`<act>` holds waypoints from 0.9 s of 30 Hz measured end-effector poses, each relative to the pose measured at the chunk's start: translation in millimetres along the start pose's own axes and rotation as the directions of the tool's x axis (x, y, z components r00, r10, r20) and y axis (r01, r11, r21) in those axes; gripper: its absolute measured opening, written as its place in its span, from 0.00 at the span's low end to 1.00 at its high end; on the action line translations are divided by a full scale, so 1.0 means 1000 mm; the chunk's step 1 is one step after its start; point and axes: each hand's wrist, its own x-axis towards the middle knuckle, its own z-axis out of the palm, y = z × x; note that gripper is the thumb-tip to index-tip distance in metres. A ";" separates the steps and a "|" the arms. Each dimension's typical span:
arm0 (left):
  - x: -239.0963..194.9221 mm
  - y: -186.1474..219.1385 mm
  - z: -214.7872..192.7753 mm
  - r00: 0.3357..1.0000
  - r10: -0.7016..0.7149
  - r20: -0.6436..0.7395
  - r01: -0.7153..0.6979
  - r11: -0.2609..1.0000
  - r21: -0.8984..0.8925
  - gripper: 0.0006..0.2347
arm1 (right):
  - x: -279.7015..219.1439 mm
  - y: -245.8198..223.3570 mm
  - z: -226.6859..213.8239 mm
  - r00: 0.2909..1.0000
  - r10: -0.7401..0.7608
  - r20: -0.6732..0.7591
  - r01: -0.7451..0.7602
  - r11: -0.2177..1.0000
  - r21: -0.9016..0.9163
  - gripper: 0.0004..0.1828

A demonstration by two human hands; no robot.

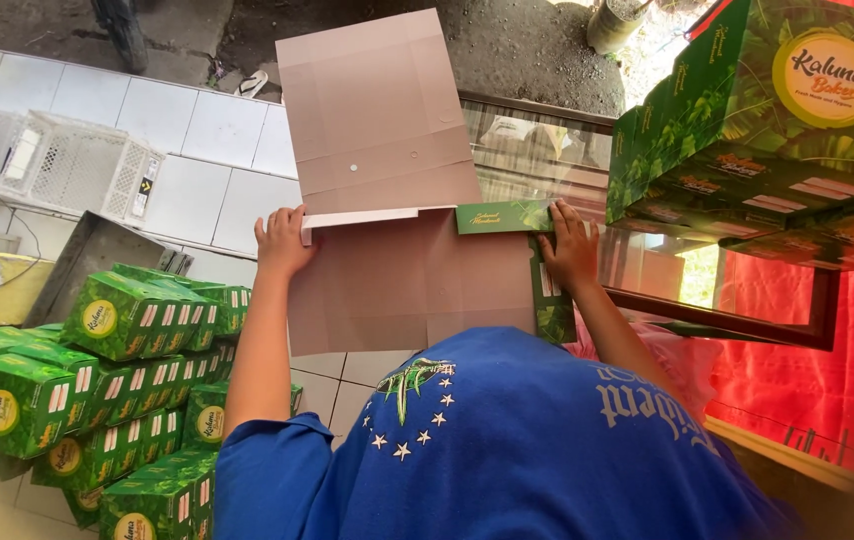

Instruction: The person folds flat cardboard sheets into rectangular boxes on a glass counter. They fold the side flaps, tuck the tabs, and secure the structure, then place a green branded box inside the assembled container.

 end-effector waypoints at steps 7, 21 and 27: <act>0.013 -0.016 -0.032 0.980 0.121 -0.159 -0.109 0.990 0.084 0.17 | 0.000 0.004 -0.007 0.983 0.029 -0.184 0.016 0.971 0.238 0.43; -0.040 -0.024 -0.184 0.993 -0.077 0.087 0.112 0.834 -0.540 0.13 | 0.001 0.016 0.002 0.963 0.123 -0.238 -0.012 0.907 0.420 0.31; -0.032 -0.044 0.000 0.880 0.028 0.475 0.195 0.889 -0.414 0.16 | 0.000 0.011 -0.002 0.968 0.089 -0.235 -0.010 0.949 0.315 0.25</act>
